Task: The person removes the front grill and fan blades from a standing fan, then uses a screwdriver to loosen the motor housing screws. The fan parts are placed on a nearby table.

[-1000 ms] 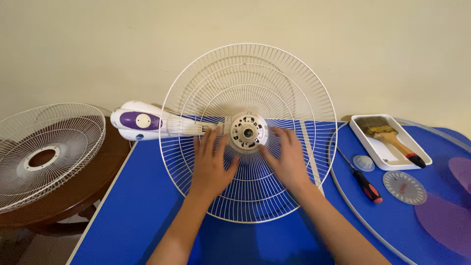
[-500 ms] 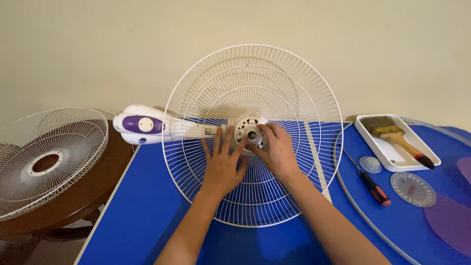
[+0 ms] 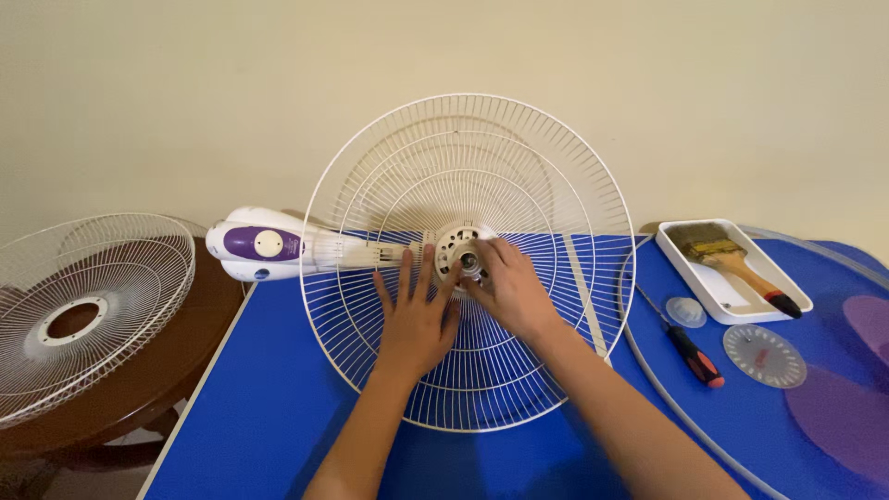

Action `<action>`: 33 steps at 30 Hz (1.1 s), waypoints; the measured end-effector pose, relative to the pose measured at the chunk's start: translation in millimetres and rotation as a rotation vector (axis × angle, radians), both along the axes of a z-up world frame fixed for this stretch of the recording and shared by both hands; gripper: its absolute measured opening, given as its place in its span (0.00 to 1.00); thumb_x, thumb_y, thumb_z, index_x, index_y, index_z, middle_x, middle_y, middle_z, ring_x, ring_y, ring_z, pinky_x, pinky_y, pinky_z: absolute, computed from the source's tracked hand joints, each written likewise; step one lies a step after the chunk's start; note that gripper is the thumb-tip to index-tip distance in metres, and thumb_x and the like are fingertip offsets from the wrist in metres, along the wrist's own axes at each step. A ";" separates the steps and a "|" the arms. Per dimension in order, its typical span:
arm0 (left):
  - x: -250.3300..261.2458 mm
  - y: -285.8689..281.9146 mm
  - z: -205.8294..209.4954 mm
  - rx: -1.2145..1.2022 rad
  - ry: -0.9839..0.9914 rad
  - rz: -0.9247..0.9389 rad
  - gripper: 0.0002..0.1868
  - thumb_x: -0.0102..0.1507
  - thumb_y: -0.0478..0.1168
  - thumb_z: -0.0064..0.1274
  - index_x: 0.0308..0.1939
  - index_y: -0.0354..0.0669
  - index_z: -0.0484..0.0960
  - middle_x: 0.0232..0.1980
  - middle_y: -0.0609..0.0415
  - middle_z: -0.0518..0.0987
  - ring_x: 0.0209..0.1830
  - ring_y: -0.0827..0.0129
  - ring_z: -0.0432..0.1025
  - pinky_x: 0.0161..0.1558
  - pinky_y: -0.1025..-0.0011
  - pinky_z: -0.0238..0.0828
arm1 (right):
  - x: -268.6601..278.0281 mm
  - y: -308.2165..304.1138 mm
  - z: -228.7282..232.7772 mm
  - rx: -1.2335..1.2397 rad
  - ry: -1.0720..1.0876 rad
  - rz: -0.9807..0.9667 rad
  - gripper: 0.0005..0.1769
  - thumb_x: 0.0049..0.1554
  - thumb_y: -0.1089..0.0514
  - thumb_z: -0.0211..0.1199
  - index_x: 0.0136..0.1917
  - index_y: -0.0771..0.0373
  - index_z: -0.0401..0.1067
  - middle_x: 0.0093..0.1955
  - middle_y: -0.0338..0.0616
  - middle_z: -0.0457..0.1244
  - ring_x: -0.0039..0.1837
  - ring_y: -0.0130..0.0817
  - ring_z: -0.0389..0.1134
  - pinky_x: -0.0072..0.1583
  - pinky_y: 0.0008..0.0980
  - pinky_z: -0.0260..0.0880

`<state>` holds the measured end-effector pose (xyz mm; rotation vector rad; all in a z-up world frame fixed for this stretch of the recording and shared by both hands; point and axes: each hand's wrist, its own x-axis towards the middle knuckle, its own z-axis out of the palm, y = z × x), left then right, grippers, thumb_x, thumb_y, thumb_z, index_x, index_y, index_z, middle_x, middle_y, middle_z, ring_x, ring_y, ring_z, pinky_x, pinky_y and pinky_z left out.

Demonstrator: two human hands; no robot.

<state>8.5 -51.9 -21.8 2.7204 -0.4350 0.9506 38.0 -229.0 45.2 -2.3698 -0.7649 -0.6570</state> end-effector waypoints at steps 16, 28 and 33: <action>5.1 6.1 6.5 -0.185 0.241 -0.045 0.50 0.61 0.54 0.58 0.79 0.48 0.48 0.84 0.56 0.46 0.84 0.55 0.33 0.75 0.37 0.17 | 0.6 1.8 -19.4 0.122 -0.123 -0.015 0.32 0.54 0.50 0.72 0.63 0.75 0.71 0.61 0.60 0.62 0.62 0.54 0.65 0.64 0.45 0.66; 5.3 6.4 6.0 -0.180 0.231 -0.055 0.49 0.62 0.57 0.56 0.80 0.49 0.47 0.84 0.56 0.45 0.84 0.56 0.32 0.75 0.38 0.16 | 12.3 -9.7 -13.6 -0.033 -0.065 0.080 0.34 0.49 0.54 0.72 0.65 0.72 0.71 0.66 0.55 0.61 0.67 0.51 0.62 0.67 0.43 0.65; 6.4 7.2 4.9 -0.169 0.241 -0.051 0.49 0.62 0.57 0.55 0.80 0.49 0.46 0.84 0.56 0.45 0.84 0.56 0.32 0.75 0.38 0.15 | 13.0 -16.3 1.3 -0.144 -0.007 0.131 0.33 0.51 0.54 0.72 0.68 0.66 0.70 0.68 0.51 0.60 0.68 0.48 0.62 0.69 0.42 0.64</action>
